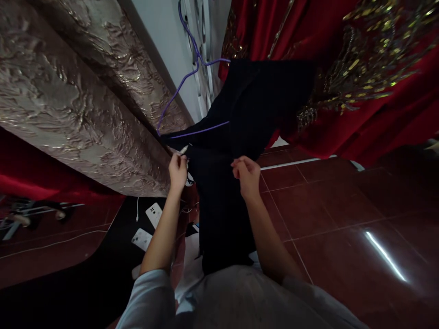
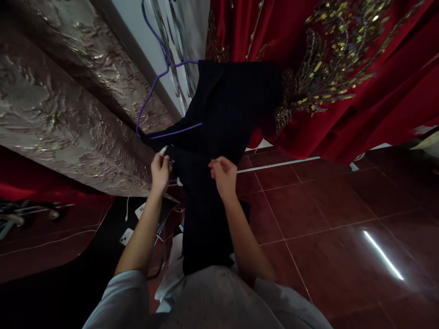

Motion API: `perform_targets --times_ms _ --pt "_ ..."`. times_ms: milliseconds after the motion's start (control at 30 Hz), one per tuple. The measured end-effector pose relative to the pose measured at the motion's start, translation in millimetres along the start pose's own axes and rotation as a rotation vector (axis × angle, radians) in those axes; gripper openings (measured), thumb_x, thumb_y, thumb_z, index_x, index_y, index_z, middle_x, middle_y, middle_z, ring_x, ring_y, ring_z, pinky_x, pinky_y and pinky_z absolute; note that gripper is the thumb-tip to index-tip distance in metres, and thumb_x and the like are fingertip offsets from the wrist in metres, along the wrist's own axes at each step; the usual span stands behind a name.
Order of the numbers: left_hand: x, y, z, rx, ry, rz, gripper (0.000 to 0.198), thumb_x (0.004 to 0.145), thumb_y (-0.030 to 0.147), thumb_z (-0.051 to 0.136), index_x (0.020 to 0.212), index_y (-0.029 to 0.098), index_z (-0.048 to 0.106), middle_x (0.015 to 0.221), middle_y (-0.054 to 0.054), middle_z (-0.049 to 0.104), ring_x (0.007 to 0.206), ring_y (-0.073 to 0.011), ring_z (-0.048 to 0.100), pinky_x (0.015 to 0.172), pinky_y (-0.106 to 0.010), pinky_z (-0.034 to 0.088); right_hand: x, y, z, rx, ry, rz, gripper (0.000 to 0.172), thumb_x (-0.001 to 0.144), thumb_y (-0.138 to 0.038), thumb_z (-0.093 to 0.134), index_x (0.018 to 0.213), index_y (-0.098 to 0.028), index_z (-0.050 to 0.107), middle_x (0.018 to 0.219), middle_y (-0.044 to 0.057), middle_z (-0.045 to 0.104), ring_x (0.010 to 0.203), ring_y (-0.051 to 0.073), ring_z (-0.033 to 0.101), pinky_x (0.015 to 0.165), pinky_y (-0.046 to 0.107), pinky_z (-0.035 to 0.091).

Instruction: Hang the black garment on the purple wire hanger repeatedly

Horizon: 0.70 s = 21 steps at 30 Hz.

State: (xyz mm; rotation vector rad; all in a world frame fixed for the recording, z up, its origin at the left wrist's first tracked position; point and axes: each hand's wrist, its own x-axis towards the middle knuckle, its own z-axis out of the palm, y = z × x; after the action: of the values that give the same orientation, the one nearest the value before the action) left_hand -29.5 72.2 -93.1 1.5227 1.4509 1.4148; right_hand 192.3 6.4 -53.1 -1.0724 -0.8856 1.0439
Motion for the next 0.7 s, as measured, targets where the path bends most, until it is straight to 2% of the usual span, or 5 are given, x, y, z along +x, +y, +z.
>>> perform_targets --times_ms 200,367,433,533,700 --pt "-7 52 6.4 0.027 -0.223 0.195 0.013 0.095 0.028 0.062 0.091 0.017 0.067 0.086 -0.004 0.067 0.082 -0.0175 0.062 0.078 -0.026 0.047 -16 1 -30 -0.175 0.188 -0.070 0.028 0.081 -0.043 0.073 0.092 -0.021 0.060 0.089 0.004 0.062 0.078 0.016 0.058 0.069 0.030 0.047" --pt "-25 118 26.2 -0.123 -0.427 0.395 0.013 0.101 0.027 0.058 0.106 0.020 0.068 0.107 -0.007 0.069 0.107 -0.0204 0.065 0.100 -0.033 0.048 -17 -25 -21 -0.459 -0.243 -0.259 0.057 0.077 -0.044 0.083 0.125 -0.022 0.061 0.127 0.009 0.065 0.119 0.025 0.060 0.107 0.042 0.045" --pt "-30 132 35.1 -0.094 -0.452 0.495 0.013 0.102 0.027 0.057 0.106 0.020 0.068 0.117 -0.010 0.066 0.120 -0.0224 0.061 0.111 -0.036 0.044 -13 -31 -10 -0.356 -0.441 -0.192 0.043 0.082 -0.042 0.078 0.118 -0.021 0.066 0.117 0.007 0.070 0.110 0.024 0.065 0.100 0.040 0.051" --pt "-31 132 41.8 -0.091 -0.505 0.540 0.027 0.106 0.037 0.048 0.117 0.021 0.066 0.129 -0.013 0.062 0.129 -0.0243 0.057 0.116 -0.038 0.041 -3 -38 3 -0.174 -0.492 -0.005 0.022 0.088 -0.040 0.070 0.093 -0.019 0.070 0.089 0.004 0.071 0.086 0.021 0.068 0.079 0.035 0.057" --pt "-9 88 16.5 0.064 -0.720 0.503 0.048 0.103 0.059 0.043 0.112 0.020 0.070 0.106 -0.011 0.072 0.110 -0.0285 0.069 0.116 -0.046 0.042 21 -84 0 -0.150 -0.642 0.247 0.020 0.078 -0.033 0.079 0.083 -0.016 0.071 0.076 0.006 0.069 0.067 0.019 0.064 0.055 0.031 0.052"
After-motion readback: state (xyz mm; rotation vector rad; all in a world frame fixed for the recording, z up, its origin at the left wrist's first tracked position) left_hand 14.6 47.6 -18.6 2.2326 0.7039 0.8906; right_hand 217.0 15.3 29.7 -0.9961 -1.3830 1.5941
